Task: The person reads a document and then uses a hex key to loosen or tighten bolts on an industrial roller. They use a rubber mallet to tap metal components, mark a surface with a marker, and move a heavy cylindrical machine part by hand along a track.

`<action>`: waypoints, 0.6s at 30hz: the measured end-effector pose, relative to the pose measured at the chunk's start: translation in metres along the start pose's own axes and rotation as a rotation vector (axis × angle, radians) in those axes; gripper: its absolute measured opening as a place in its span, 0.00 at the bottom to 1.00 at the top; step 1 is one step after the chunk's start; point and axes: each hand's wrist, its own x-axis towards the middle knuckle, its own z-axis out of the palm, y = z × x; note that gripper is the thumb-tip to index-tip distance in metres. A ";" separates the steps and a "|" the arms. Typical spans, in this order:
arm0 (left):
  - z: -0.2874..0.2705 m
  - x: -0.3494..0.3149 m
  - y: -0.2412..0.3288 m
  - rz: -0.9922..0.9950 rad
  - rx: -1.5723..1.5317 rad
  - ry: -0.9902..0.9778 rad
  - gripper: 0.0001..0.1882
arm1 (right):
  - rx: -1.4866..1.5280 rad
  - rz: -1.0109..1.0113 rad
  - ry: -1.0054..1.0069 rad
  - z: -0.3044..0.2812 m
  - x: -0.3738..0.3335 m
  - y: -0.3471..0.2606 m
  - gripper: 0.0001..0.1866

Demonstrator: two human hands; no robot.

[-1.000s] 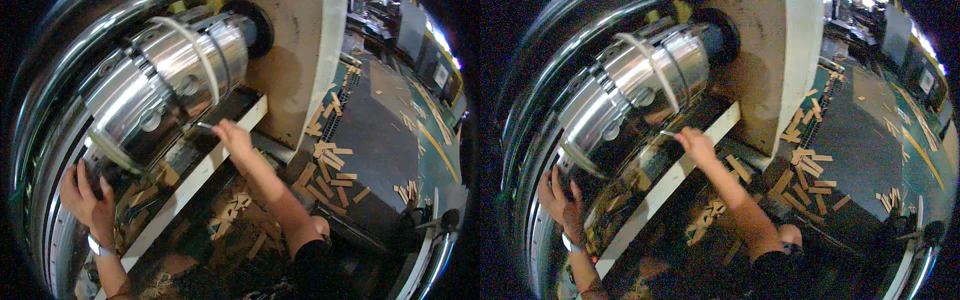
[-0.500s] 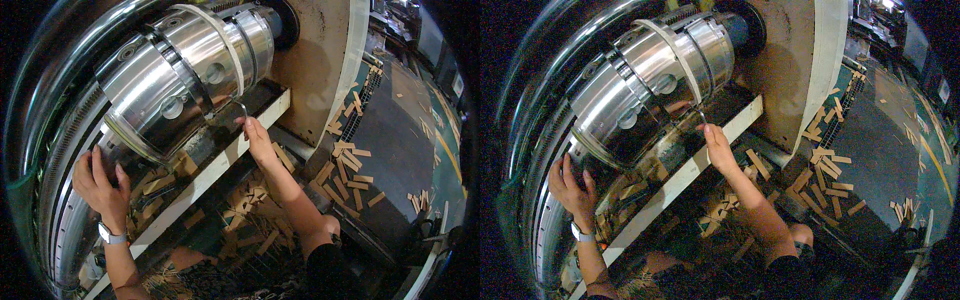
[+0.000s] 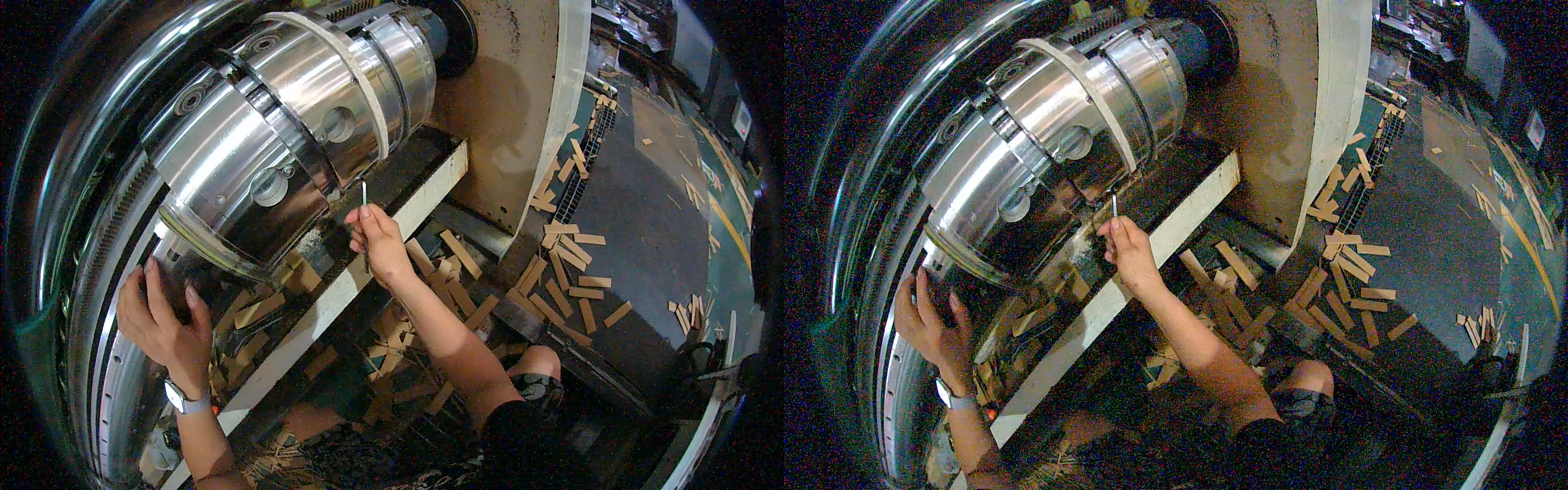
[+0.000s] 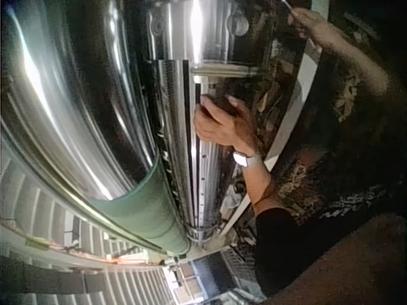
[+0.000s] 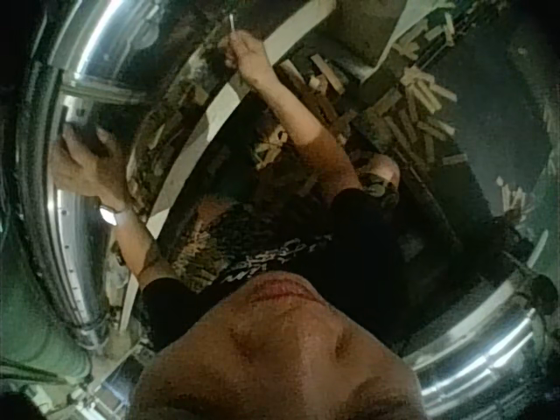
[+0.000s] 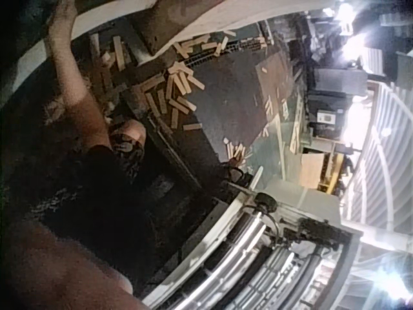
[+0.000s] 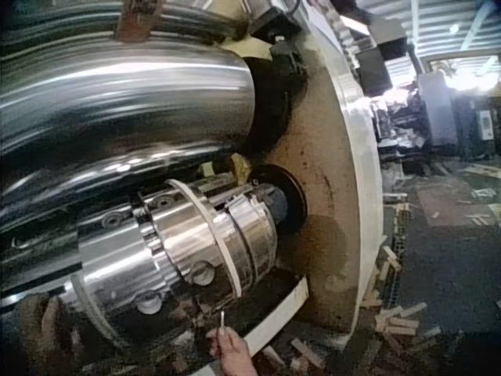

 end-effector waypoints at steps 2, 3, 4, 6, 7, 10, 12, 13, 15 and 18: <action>0.000 0.000 0.000 -0.007 -0.007 -0.006 0.26 | 0.136 0.030 -0.031 0.004 0.002 -0.003 0.15; 0.001 -0.001 -0.001 -0.012 -0.011 -0.010 0.26 | 0.214 0.035 -0.053 0.007 0.002 -0.004 0.14; 0.001 -0.001 -0.001 -0.017 -0.019 -0.012 0.26 | 0.290 0.049 -0.046 0.011 0.002 -0.005 0.14; 0.001 -0.001 -0.001 -0.013 -0.024 -0.007 0.26 | 0.436 0.080 -0.021 0.019 0.002 -0.005 0.14; 0.001 0.000 0.000 -0.009 -0.029 -0.004 0.26 | 0.504 0.096 -0.006 0.023 0.003 -0.005 0.14; 0.001 0.000 0.001 -0.005 -0.015 -0.005 0.25 | 0.611 0.156 -0.047 0.030 0.002 -0.004 0.16; 0.001 0.000 0.001 -0.002 -0.001 0.002 0.25 | 0.689 0.216 -0.109 0.031 0.000 -0.004 0.17; 0.002 0.000 0.001 -0.007 0.010 0.000 0.25 | 0.629 0.246 -0.057 0.033 0.000 -0.004 0.20; 0.004 -0.002 0.000 -0.009 0.020 -0.003 0.25 | 0.637 0.261 -0.099 0.034 0.000 -0.003 0.20; 0.007 -0.004 -0.002 0.003 0.013 -0.001 0.24 | 0.610 0.269 -0.094 0.033 0.002 -0.002 0.23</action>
